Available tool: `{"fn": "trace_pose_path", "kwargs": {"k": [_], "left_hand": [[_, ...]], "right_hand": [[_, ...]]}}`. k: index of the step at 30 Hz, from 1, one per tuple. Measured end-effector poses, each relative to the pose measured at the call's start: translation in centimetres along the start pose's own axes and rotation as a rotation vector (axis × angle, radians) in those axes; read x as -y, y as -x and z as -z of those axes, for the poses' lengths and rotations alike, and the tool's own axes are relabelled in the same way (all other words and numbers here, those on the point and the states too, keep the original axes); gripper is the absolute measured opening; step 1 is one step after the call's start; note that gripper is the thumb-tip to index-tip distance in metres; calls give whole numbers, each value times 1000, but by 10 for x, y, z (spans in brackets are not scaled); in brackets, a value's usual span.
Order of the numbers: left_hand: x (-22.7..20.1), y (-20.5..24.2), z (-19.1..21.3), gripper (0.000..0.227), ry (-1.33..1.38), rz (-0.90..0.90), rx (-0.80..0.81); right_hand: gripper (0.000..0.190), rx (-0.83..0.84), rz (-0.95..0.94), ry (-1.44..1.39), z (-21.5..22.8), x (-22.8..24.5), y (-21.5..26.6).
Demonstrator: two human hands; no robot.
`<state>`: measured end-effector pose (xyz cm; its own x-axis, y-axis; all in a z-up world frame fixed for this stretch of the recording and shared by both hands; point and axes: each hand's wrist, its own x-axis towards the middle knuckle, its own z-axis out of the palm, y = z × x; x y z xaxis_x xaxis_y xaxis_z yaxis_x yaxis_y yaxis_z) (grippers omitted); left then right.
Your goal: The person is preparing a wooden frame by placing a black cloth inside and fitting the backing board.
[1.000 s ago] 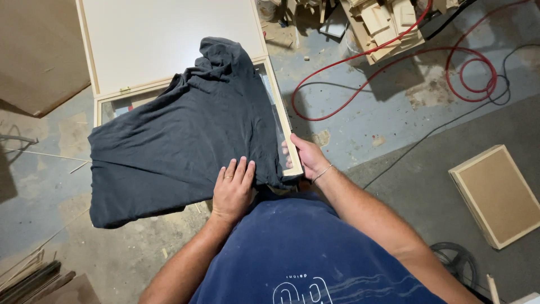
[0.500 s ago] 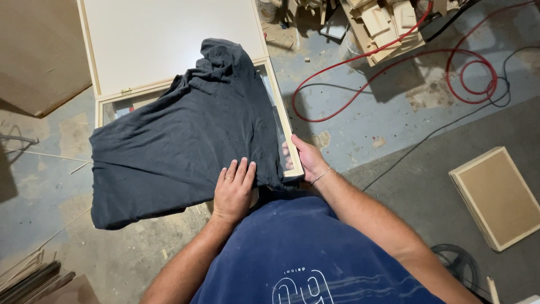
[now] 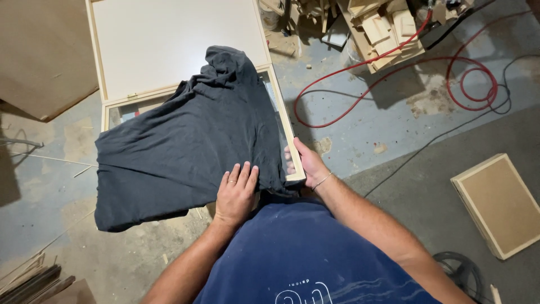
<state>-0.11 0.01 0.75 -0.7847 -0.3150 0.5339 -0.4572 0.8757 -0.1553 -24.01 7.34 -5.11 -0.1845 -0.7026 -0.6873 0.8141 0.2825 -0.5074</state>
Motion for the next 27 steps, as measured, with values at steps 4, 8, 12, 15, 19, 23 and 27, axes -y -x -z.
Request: {"fn": "trace_pose_path", "kwargs": {"k": [4, 8, 12, 15, 19, 23, 27], "left_hand": [[1, 6, -7, 41, 10, 5, -3], [2, 11, -14, 40, 23, -12, -2], [0, 20, -20, 38, 54, -35, -5], [0, 35, -28, 38, 42, -56, -11], [3, 43, -30, 39, 49, -64, 3], [1, 43, -26, 36, 37, -68, -6], [-1, 41, -26, 35, 43, -54, -12]], "right_hand": [[46, 21, 4, 16, 2, 4, -7], [43, -11, 27, 132, 12, -1, -21], [33, -105, 112, 396, 15, -12, -22], [30, -129, 124, 485, 30, -35, -31], [31, -166, 144, 590, 35, -41, -40], [38, -292, 276, 844, 36, -28, -69], [35, -360, 296, 907, 25, 2, -103]]}}
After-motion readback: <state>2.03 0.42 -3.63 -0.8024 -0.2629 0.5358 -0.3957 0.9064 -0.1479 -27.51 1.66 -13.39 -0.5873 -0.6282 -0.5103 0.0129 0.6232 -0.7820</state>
